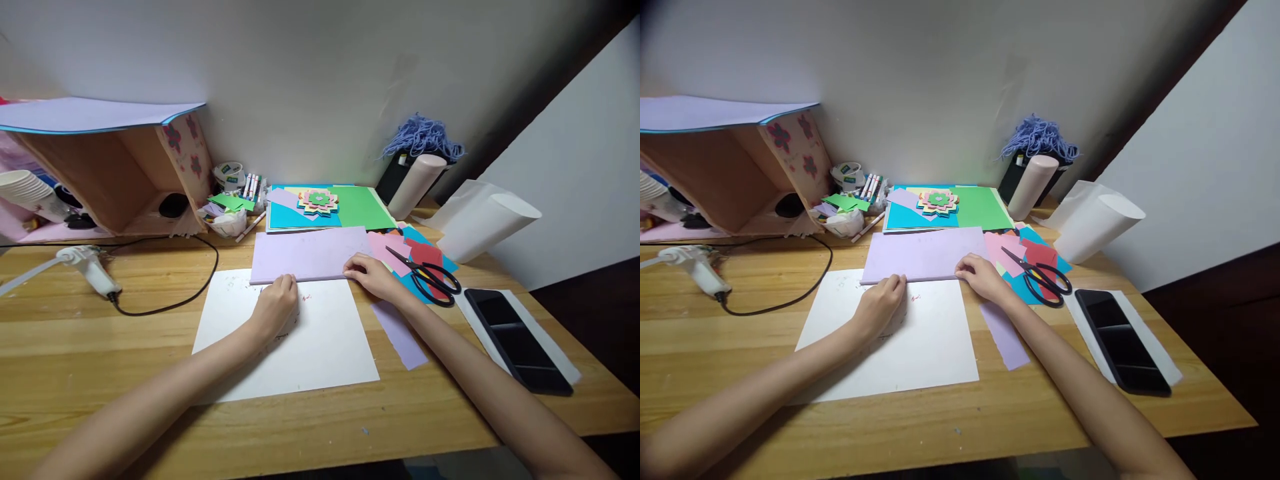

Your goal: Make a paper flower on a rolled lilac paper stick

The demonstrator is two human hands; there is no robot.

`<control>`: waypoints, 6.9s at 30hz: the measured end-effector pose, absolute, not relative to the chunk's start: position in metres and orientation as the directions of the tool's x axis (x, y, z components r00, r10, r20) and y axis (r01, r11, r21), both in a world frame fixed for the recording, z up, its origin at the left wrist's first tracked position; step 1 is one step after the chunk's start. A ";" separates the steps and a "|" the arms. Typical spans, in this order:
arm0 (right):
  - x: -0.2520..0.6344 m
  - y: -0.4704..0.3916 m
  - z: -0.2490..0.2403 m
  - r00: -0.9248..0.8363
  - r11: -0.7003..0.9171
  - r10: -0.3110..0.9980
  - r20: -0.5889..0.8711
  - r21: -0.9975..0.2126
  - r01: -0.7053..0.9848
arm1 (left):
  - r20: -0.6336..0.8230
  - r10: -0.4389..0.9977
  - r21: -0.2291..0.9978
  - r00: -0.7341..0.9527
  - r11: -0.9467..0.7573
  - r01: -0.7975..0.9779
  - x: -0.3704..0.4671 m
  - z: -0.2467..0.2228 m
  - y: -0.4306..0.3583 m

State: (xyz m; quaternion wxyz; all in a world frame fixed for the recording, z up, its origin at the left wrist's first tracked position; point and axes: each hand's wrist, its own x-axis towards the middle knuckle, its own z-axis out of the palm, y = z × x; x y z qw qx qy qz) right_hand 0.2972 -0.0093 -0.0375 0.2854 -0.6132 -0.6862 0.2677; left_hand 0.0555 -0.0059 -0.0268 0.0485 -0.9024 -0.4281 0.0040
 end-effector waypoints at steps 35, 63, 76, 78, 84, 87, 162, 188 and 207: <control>0.292 -0.015 -0.044 -0.064 0.252 0.957 0.284 -0.698 0.671 | 0.169 0.737 0.155 0.654 -0.675 0.721 0.034 -0.028 0.032; 0.296 -0.023 -0.036 -0.095 0.174 0.985 0.147 -0.783 0.597 | 0.047 0.713 0.099 0.700 -0.700 0.707 0.034 -0.014 0.022; 0.302 -0.005 -0.035 -0.115 0.010 0.991 -0.072 -0.804 0.594 | -0.257 0.783 0.624 0.566 -0.312 0.716 0.029 -0.006 0.060; 0.304 0.000 -0.033 -0.149 -0.021 0.980 -0.133 -0.810 0.586 | -0.304 0.761 0.609 0.573 -0.306 0.731 0.032 -0.005 0.068; 0.308 0.011 -0.027 -0.184 -0.119 0.945 -0.269 -0.810 0.574 | -0.408 0.736 0.499 0.540 -0.315 0.807 0.040 0.001 0.083; 0.308 0.010 -0.029 -0.184 -0.097 0.953 -0.240 -0.817 0.568 | -0.417 0.743 0.472 0.524 -0.315 0.823 0.043 0.002 0.086; 0.200 -0.001 0.033 -0.657 0.739 0.671 0.343 -0.236 0.631 | -0.155 0.809 0.823 0.567 -0.212 0.528 -0.016 0.003 0.007; 0.189 0.015 -0.011 -0.811 0.836 0.545 0.212 -0.210 0.507 | -0.233 0.830 0.810 0.506 -0.123 0.574 -0.013 -0.004 -0.006; 0.198 0.020 -0.003 -0.717 0.698 0.696 0.035 -0.267 0.664 | -0.143 0.874 0.597 0.464 -0.297 0.745 -0.020 0.004 -0.010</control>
